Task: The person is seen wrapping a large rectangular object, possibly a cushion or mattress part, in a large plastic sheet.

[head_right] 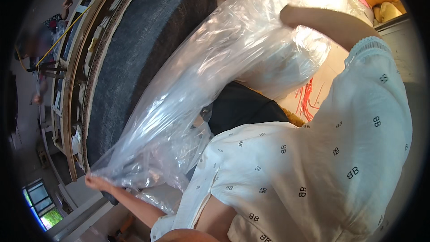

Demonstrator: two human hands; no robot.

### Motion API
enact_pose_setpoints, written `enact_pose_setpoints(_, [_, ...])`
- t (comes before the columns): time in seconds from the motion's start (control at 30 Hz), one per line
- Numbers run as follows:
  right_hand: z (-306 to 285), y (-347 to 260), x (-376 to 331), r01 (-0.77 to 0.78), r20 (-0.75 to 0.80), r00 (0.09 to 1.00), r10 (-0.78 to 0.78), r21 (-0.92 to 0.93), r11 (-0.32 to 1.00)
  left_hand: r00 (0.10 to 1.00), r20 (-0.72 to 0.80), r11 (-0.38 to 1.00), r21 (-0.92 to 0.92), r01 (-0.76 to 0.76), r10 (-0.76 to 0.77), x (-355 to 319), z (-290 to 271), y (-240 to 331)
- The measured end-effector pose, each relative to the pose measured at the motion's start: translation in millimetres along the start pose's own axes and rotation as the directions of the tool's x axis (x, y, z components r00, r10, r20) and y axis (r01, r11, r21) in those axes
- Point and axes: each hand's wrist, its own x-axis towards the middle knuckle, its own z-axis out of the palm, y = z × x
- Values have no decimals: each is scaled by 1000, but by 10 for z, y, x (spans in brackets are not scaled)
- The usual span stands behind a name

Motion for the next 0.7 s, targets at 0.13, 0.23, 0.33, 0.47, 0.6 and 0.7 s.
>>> enact_pose_setpoints(0.13, [-64,1488,-165,-642,-245,718,651,127,756,989,-60,958,250,143,-132,200,-440,-979])
enact_pose_setpoints(0.23, [-1220,2201,-62,-358,-580,239,779,693,626,937,-79,785,524,329,-341,382,-831,-1930])
enact_pose_setpoints(0.33, [-2249,2323,-231,56,-222,-511,831,955,290,954,-56,775,570,273,-295,140,-527,-1846])
enact_pose_setpoints(0.47, [-3044,1182,-477,462,-633,-391,668,493,737,896,-65,695,607,385,-440,-41,-476,-1188])
enact_pose_setpoints(0.6, [-2417,1055,345,34,-961,-78,264,262,964,964,146,725,686,62,-220,-37,-710,-1559])
enact_pose_setpoints(0.7, [-2414,1009,129,283,-925,70,374,378,881,911,170,568,819,81,-376,160,-1131,-1958])
